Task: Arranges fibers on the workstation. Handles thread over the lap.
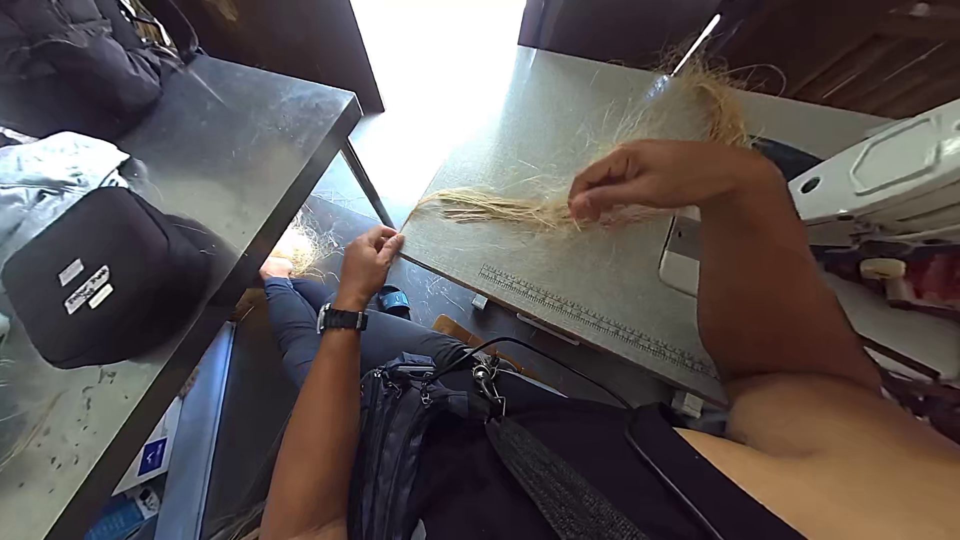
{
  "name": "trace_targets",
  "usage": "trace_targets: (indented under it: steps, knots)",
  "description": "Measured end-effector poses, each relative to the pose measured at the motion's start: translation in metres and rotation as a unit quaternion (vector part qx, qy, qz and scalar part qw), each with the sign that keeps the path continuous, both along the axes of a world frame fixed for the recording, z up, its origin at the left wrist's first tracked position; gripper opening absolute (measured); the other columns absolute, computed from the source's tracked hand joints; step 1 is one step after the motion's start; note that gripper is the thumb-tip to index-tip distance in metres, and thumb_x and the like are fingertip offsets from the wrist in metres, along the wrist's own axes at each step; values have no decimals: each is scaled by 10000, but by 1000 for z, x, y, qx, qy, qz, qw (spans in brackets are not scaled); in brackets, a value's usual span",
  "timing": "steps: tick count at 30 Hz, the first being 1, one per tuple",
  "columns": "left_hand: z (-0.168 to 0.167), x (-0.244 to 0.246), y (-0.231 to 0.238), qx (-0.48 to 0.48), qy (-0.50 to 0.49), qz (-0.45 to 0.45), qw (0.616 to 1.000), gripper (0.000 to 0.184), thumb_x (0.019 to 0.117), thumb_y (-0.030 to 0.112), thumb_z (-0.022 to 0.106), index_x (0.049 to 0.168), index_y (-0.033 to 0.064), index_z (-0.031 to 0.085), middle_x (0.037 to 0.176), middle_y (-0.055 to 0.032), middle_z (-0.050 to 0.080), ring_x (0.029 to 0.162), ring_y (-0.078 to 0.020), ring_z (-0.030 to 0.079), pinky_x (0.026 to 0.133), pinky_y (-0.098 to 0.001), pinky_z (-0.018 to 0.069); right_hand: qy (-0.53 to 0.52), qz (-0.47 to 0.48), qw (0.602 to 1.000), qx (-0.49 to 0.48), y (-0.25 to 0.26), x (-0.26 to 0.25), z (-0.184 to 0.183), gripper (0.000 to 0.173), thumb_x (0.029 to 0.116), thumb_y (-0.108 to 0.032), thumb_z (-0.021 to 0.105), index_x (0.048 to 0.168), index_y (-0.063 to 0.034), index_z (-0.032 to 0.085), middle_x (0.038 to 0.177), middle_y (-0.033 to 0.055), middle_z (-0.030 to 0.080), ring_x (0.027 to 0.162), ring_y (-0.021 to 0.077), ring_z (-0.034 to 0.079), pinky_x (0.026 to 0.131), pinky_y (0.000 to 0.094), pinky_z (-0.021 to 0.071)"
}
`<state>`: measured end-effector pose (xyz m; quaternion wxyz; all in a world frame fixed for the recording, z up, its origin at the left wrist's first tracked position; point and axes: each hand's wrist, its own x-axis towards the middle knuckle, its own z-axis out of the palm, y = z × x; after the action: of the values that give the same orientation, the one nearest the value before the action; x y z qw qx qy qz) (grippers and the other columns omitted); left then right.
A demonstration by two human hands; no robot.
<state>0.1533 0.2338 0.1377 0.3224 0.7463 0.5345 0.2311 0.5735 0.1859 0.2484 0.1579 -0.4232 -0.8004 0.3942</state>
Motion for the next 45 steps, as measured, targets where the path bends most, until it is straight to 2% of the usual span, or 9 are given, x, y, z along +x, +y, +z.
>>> trace_targets:
  steps: [6,12,17,24,27,30,35,38,45]
  knots:
    - [11,-22,-6,73,41,-24,996,201,1047,244,584,1008,78,690,794,-88,658,649,-210,621,617,-460,534,-81,-163,983,-3,5,0,-7,224,1074,-261,556,1100,-107,716,847,47,720,663,154,670,624,364,579]
    - [-1,-48,-38,-15,-67,-16,998,233,1053,221,506,1078,54,665,974,-52,756,800,-168,742,734,-394,641,-242,-181,953,-16,9,-17,-42,516,935,-315,778,1364,-78,614,1231,241,634,1128,418,621,975,626,489]
    - [-14,-50,-69,-45,-148,31,987,178,1051,193,526,1059,60,643,729,-2,667,588,-114,663,577,-294,603,-273,-233,933,17,9,-34,-66,265,961,-168,701,1189,-34,683,1216,269,614,1131,461,605,905,646,511]
    - [-22,-38,-72,-41,-169,13,985,161,1031,186,577,1031,68,687,704,24,658,555,-83,620,537,-248,554,-209,-296,929,79,38,-17,-80,230,950,-119,689,1162,-32,709,1205,271,584,1098,424,608,939,597,517]
    - [-24,-43,-69,7,-135,42,990,231,1028,218,582,1153,50,680,906,-36,715,703,-117,700,633,-294,618,-180,-294,936,72,40,-8,-80,289,932,-161,729,1195,-44,710,1227,258,592,1133,418,598,968,605,495]
    - [-11,-53,-63,97,-25,132,986,345,1034,290,555,1258,53,668,1206,-150,669,1059,-222,673,867,-415,571,-151,-288,944,62,35,-3,-80,275,957,-228,720,1185,-74,719,1241,240,603,1149,401,601,971,610,486]
    - [29,-47,-47,237,46,211,947,330,1038,308,532,1192,72,704,1227,-167,639,1090,-241,633,894,-412,534,-80,-258,960,76,30,-9,-82,192,1000,-229,673,1093,-80,751,1137,167,659,1029,307,643,913,528,523]
    - [56,-22,-35,245,33,162,955,325,1065,315,511,1207,83,689,1184,-134,645,1005,-199,654,840,-393,561,-66,-241,966,73,32,-17,-83,184,1009,-232,667,1066,-88,765,1133,135,666,1025,272,648,917,505,528]
    - [83,84,-8,169,37,-132,976,290,1071,250,543,1245,62,679,1016,-117,711,814,-209,693,727,-408,593,-70,-177,975,112,28,-29,-82,192,1010,-250,656,1043,-112,785,1097,118,677,1024,254,652,927,469,534]
